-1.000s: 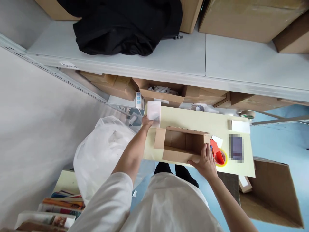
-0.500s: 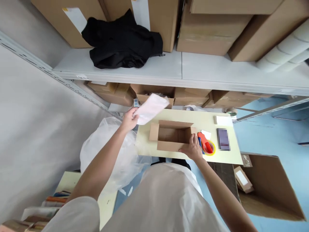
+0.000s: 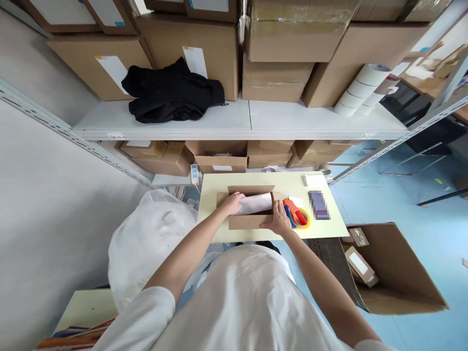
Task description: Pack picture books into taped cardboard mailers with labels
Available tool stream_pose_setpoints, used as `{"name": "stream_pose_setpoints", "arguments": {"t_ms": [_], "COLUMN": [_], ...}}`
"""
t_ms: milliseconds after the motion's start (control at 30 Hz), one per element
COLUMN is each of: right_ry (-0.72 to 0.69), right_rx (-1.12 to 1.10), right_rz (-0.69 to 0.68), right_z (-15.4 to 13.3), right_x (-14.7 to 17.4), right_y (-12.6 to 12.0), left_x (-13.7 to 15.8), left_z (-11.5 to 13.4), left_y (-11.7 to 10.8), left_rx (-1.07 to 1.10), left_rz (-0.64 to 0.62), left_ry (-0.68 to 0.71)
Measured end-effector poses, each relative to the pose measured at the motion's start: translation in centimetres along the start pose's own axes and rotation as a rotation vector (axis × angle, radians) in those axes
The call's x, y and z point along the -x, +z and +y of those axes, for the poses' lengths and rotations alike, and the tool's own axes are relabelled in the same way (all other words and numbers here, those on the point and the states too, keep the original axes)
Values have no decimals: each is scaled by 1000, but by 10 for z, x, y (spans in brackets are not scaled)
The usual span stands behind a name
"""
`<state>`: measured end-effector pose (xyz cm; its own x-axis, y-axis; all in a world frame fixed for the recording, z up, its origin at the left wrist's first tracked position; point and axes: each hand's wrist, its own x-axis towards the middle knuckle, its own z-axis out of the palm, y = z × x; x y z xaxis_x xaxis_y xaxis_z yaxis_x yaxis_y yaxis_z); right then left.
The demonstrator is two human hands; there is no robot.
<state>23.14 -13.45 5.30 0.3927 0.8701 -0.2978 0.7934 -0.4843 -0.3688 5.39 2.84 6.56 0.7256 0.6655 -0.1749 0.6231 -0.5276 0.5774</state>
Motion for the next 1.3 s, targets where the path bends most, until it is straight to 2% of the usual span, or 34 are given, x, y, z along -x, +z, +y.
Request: {"name": "stream_pose_setpoints", "arguments": {"t_ms": [100,200,267,300,400,467,500,567,667,767,933,1033,1167,1300], "right_ry": [5,-3,-28,-35,16,82,96,62,-42,-130,-385,-431,-416,-394], "right_rx": [-1,-10,-49,-84,-245,-391,-468,-598,-652,-549,-162,-93,-103,-122], "right_rz": [-32,-54,-40,-15,157,275,295,265,216,179,-6,-138,-271,-323], "right_z": [-1,-1,2,5,19,29,32,37,33,22,17,30,44,43], "right_x": [-4,-4,-4,-4,-9,-16,-19,-25,-27,-22,-18,-20,-20,-18], "right_y": [-5,-8,-10,-11,-17,-22,-25,-28,-27,-23,-26,-35,-42,-42], "left_x": [-6,4,21,31,58,67,69,67,63,66,77,80,80,79], "left_z": [4,11,11,8,-10,-23,-29,-35,-34,-27,-22,-26,-33,-40], "left_y": [4,2,-2,-4,-6,-1,3,11,23,26,7,-8,-9,6], "left_rx": [4,9,2,-4,64,277,420,664,760,650,226,70,10,78], "left_rz": [7,51,136,228,592,679,662,598,569,503,139,-5,-25,67], "left_ry": [17,60,82,58,-189,-383,-436,-446,-358,-238,73,157,171,189]}}
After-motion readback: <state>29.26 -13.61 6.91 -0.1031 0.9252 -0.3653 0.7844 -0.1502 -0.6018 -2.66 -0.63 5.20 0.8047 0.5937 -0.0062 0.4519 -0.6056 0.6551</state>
